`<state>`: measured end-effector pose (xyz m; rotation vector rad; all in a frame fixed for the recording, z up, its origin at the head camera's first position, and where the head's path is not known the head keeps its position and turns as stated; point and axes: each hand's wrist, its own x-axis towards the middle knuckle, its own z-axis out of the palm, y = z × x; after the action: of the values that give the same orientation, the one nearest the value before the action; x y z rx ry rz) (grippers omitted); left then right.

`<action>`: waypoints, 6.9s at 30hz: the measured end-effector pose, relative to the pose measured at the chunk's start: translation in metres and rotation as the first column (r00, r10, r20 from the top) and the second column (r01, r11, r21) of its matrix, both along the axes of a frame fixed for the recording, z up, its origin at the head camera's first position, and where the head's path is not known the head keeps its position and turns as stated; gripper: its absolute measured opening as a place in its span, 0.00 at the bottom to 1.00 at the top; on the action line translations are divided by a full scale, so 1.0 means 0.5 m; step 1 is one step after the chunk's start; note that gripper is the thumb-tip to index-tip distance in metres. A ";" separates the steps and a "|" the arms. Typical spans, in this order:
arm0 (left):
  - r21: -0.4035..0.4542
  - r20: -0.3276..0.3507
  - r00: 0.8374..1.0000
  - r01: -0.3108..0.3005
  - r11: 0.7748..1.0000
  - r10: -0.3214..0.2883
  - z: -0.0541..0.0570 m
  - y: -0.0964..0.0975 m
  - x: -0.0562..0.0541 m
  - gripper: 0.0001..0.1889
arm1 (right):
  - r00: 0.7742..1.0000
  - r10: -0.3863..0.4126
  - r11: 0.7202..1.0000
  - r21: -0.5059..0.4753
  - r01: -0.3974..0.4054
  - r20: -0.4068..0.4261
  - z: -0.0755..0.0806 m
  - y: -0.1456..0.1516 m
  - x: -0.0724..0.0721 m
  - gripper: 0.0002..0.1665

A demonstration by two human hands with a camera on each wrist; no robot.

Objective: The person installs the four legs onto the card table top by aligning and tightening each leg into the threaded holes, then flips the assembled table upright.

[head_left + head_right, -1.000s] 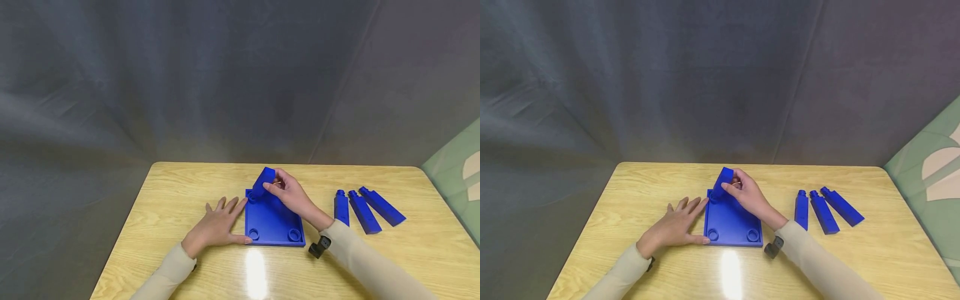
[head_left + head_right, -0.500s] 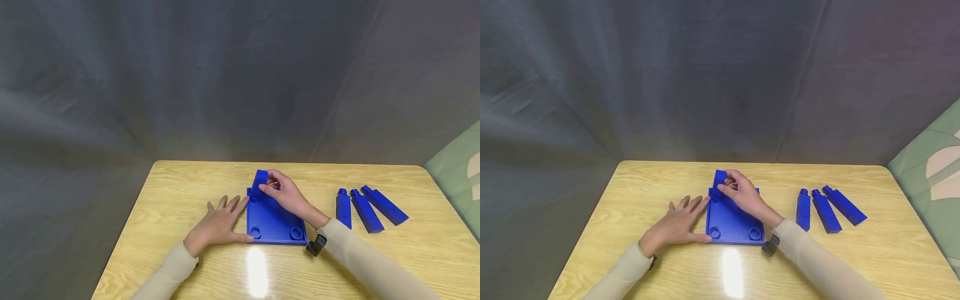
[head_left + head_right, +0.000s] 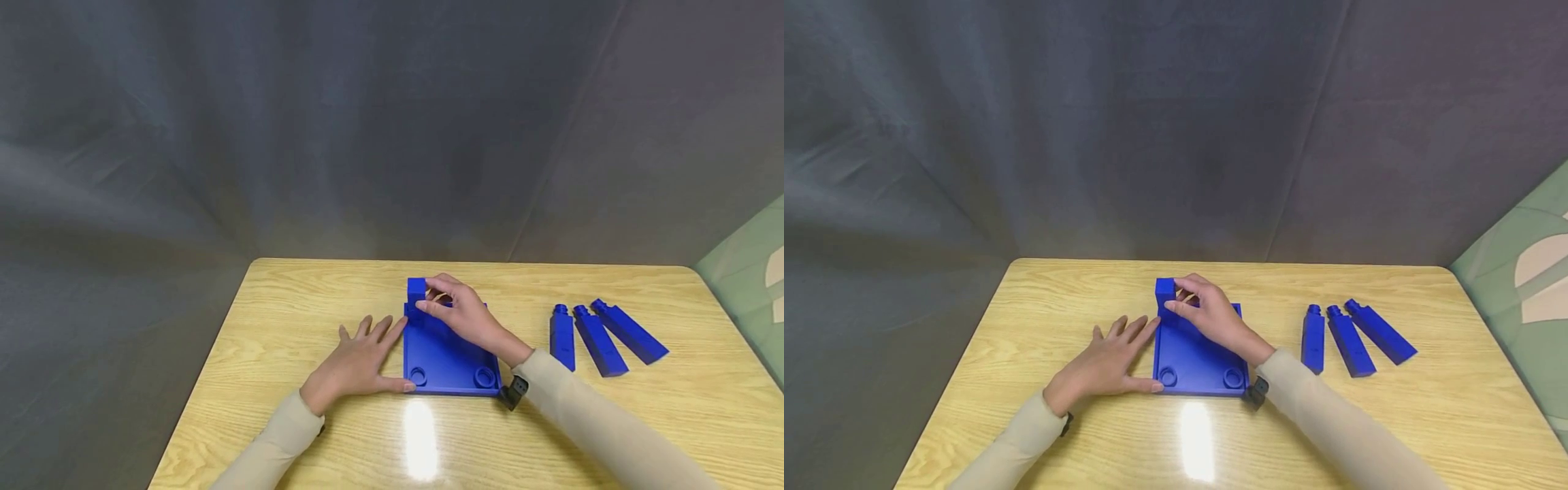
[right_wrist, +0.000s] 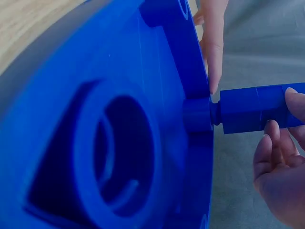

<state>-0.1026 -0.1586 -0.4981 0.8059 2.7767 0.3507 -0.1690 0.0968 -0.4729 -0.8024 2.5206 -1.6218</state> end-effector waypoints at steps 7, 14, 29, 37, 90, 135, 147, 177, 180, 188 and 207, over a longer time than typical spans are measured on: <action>0.007 0.008 1.000 -0.006 1.000 0.006 0.001 0.000 0.001 0.63 | 0.998 -0.056 0.998 -0.013 0.056 0.009 -0.002 -0.008 0.009 0.23; 0.002 0.008 1.000 -0.011 1.000 0.011 0.000 0.001 0.003 0.63 | 0.996 -0.089 0.996 -0.016 0.089 0.013 -0.006 -0.014 0.008 0.25; 0.003 0.022 1.000 -0.011 1.000 0.011 0.001 0.001 0.003 0.63 | 0.989 -0.104 0.994 -0.032 0.108 0.107 -0.007 -0.017 0.007 0.18; -0.002 0.014 1.000 -0.013 1.000 0.013 0.002 0.001 0.004 0.62 | 0.994 -0.098 0.995 -0.014 0.099 0.051 -0.005 -0.013 0.005 0.15; -0.082 -0.017 1.000 -0.007 0.997 0.005 0.003 0.002 0.001 0.64 | 0.985 -0.086 0.996 0.008 0.085 0.153 -0.014 -0.001 0.002 0.20; -0.050 -0.017 1.000 -0.015 0.999 0.014 -0.003 0.004 0.002 0.63 | 0.982 -0.121 0.992 0.058 0.114 0.143 -0.013 -0.007 0.000 0.23; -0.058 -0.018 1.000 -0.015 0.998 0.014 -0.009 0.002 0.002 0.63 | 0.995 -0.074 0.997 0.040 0.071 0.074 -0.021 -0.012 -0.006 0.22; -0.032 0.004 1.000 -0.020 0.999 0.020 -0.009 0.002 0.005 0.62 | 0.990 -0.111 0.992 0.074 0.104 0.089 -0.021 -0.008 -0.006 0.23; -0.023 0.003 1.000 -0.020 1.000 0.020 -0.009 0.002 0.006 0.62 | 0.992 -0.100 0.993 0.071 0.095 0.075 -0.025 -0.009 -0.009 0.27; -0.042 -0.001 1.000 -0.020 0.999 0.020 -0.008 0.003 0.005 0.63 | 0.996 -0.061 0.998 0.037 0.059 0.064 -0.025 -0.015 -0.009 0.19; -0.047 -0.021 1.000 -0.017 0.999 0.016 -0.006 0.003 0.003 0.62 | 0.996 -0.082 0.992 0.101 0.079 0.019 -0.026 -0.013 -0.005 0.19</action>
<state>-0.1010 -0.1570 -0.5013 0.7801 2.8011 0.2804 -0.1715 0.0904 -0.4857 -0.6770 2.6264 -1.5028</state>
